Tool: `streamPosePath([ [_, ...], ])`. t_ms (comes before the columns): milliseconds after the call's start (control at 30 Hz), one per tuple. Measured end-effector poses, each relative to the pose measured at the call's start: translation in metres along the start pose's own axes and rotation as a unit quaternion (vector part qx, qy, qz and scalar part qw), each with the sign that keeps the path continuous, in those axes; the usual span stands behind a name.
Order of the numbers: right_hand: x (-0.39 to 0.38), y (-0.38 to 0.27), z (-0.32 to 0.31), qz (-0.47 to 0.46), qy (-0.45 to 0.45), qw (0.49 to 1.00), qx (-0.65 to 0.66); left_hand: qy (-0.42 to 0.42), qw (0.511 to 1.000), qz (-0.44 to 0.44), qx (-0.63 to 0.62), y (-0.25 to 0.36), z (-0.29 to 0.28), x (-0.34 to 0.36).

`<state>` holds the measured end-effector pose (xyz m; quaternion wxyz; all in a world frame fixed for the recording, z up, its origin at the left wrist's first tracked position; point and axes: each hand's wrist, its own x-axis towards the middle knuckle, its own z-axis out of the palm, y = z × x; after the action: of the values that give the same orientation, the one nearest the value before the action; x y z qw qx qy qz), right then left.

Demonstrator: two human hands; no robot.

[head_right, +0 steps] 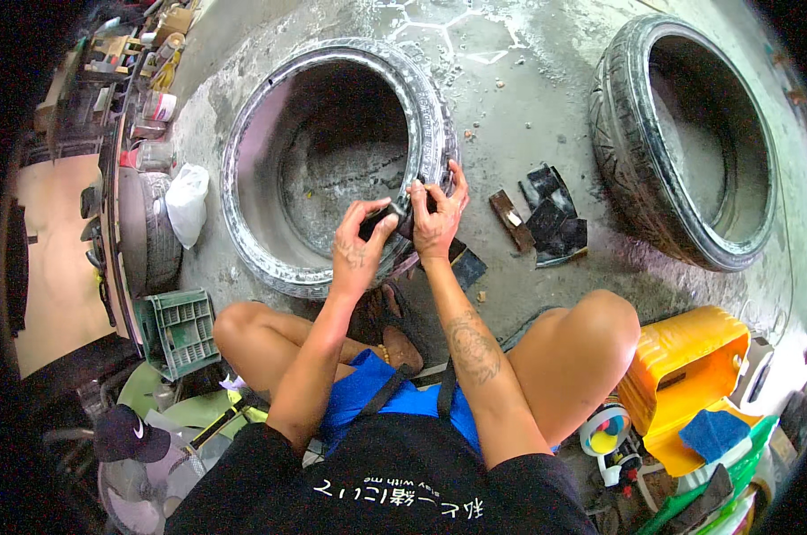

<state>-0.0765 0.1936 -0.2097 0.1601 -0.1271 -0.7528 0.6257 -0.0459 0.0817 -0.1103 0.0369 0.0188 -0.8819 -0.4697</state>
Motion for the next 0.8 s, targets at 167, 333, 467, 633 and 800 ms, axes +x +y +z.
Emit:
streamPosePath([
  [167, -0.001, 0.008, -0.003, -0.004, 0.004, 1.0, -0.006, -0.001, 1.0, 0.005, -0.025, 0.001, 0.0, -0.016],
  [333, 0.003, 0.002, -0.001, 0.012, 0.006, 1.0, 0.0, -0.005, 0.999, 0.04, 0.003, 0.002, 0.003, 0.001],
  [467, 0.0, 0.002, -0.002, 0.022, 0.001, 1.0, -0.008, -0.02, 0.999, 0.028, 0.002, -0.001, -0.003, -0.012],
  [633, 0.002, 0.003, -0.002, 0.019, 0.004, 1.0, -0.005, -0.022, 0.998, 0.06, 0.015, -0.001, -0.001, -0.008],
  [800, -0.003, -0.004, 0.002, 0.02, -0.003, 1.0, -0.003, -0.018, 0.997, 0.076, 0.018, -0.004, -0.004, 0.0],
])
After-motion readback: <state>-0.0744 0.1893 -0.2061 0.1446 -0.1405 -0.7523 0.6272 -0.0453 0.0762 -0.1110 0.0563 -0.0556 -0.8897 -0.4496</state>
